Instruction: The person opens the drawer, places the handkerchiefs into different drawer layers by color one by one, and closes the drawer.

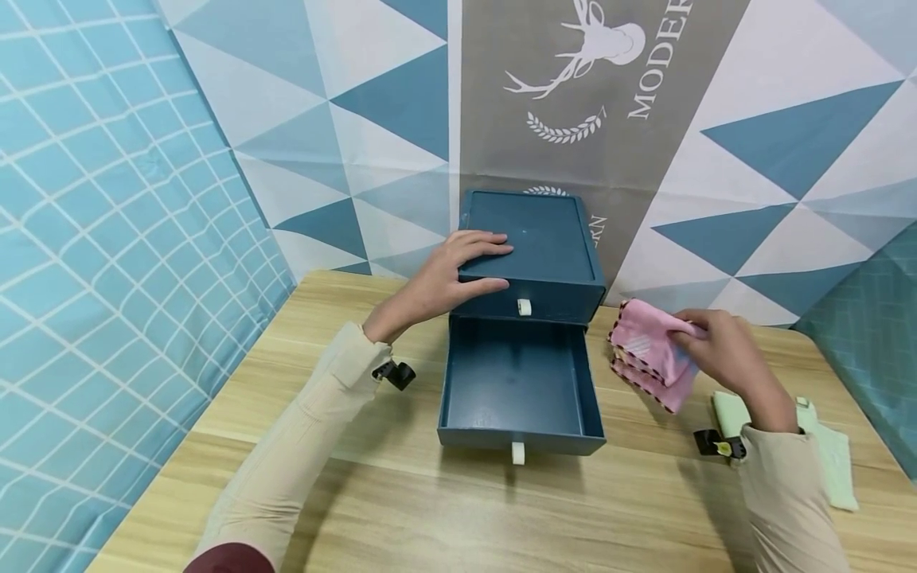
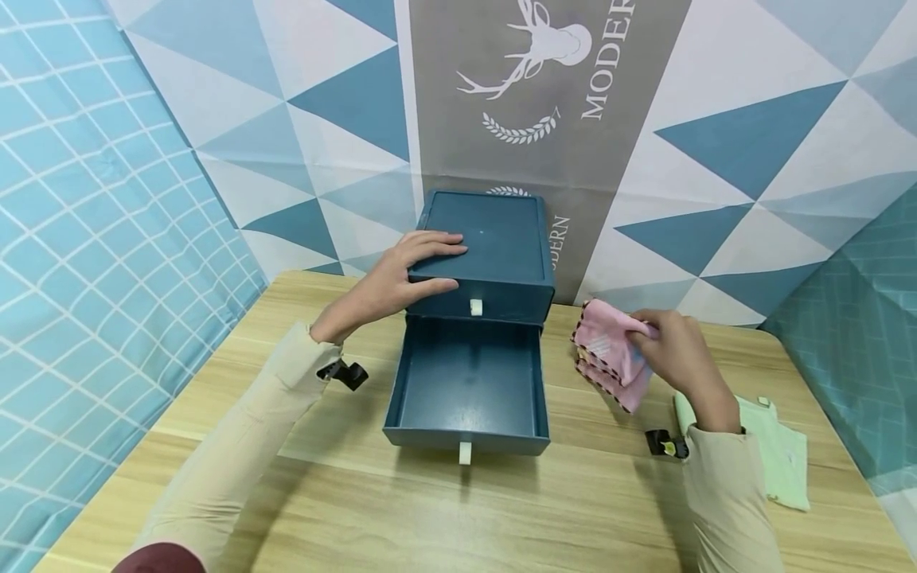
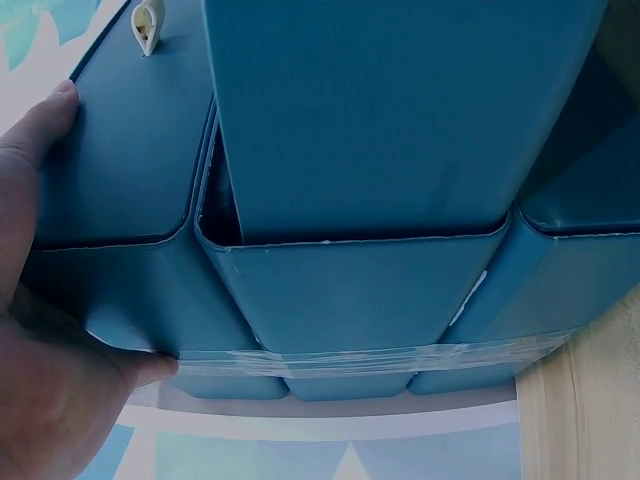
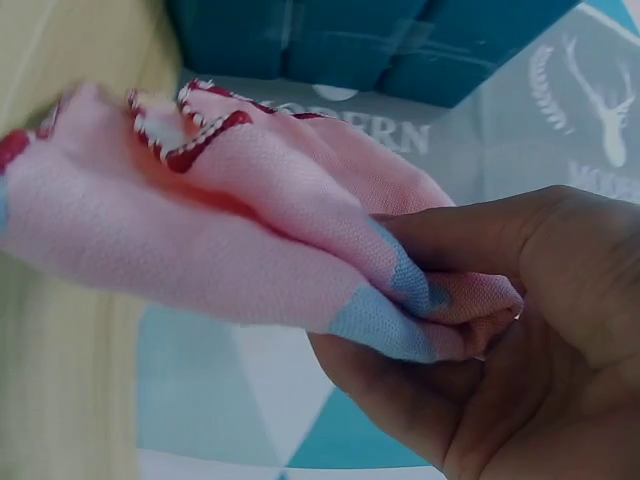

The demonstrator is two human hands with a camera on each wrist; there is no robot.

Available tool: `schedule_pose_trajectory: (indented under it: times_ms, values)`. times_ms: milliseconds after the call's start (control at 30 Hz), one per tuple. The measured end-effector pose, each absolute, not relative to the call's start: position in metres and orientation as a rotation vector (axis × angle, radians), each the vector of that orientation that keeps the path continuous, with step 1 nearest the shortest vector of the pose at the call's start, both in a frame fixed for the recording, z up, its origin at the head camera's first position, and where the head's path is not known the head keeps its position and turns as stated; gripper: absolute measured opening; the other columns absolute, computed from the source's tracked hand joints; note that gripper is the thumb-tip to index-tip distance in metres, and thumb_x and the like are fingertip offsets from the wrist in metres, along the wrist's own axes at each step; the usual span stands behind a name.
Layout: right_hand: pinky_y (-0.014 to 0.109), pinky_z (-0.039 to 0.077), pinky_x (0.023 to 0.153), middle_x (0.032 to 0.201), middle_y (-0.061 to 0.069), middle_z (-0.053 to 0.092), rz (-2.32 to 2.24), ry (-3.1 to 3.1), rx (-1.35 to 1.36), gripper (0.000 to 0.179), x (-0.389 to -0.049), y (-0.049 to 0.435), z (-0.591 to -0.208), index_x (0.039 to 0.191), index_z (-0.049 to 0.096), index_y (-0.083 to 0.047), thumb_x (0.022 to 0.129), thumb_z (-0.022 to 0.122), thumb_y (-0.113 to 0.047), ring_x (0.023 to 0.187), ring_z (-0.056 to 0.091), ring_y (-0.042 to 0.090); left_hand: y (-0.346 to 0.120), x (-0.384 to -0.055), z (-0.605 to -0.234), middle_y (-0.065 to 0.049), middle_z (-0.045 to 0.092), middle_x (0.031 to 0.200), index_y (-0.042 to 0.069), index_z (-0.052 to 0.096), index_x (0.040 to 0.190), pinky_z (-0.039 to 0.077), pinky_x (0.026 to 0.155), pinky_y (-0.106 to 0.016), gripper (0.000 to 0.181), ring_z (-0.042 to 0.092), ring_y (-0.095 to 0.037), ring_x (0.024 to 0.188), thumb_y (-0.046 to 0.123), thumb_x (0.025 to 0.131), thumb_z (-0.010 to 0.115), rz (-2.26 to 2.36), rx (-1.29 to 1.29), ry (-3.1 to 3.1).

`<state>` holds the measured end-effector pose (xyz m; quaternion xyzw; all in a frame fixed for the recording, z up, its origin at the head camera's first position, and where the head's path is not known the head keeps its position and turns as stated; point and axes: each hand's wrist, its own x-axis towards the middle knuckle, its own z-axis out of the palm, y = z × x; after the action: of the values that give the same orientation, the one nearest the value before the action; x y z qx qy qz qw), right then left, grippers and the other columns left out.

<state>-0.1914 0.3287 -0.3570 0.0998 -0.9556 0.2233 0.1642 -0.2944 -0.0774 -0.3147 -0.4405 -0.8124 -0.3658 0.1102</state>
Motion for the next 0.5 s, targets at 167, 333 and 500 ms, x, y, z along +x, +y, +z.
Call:
schedule_pose_trajectory:
  times_ms: [167, 333, 500]
  values:
    - [0.030, 0.042, 0.054, 0.083, 0.020, 0.071, 0.625, -2.686, 0.258, 0.014, -0.182, 0.319, -0.346, 0.100, 0.074, 0.003, 0.088, 0.072, -0.005, 0.064, 0.055, 0.024, -0.078, -0.295, -0.317, 0.002, 0.047, 0.151, 0.018, 0.061, 0.139, 0.028, 0.116, -0.042, 0.049, 0.035, -0.013, 0.140, 0.036, 0.094, 0.070, -1.066, -1.286, -2.398]
    - [0.026, 0.043, 0.056, 0.086, 0.022, 0.071, 0.623, -2.651, 0.253, 0.015, -0.172, 0.310, -0.333, 0.102, 0.074, 0.003, 0.088, 0.072, -0.004, 0.066, 0.057, 0.024, -0.078, -0.295, -0.317, 0.002, 0.048, 0.150, 0.018, 0.061, 0.139, 0.028, 0.115, -0.041, 0.049, 0.035, -0.013, 0.140, 0.036, 0.094, 0.070, -1.066, -1.289, -2.387]
    - [0.014, 0.038, 0.053, 0.084, 0.020, 0.071, 0.622, -2.568, 0.294, 0.015, -0.158, 0.302, -0.321, 0.102, 0.074, 0.001, 0.086, 0.074, 0.000, 0.061, 0.052, 0.005, -0.078, -0.296, -0.317, 0.002, 0.048, 0.150, 0.018, 0.062, 0.138, 0.029, 0.115, -0.041, 0.049, 0.036, -0.013, 0.139, 0.036, 0.094, 0.071, -1.071, -1.293, -2.376]
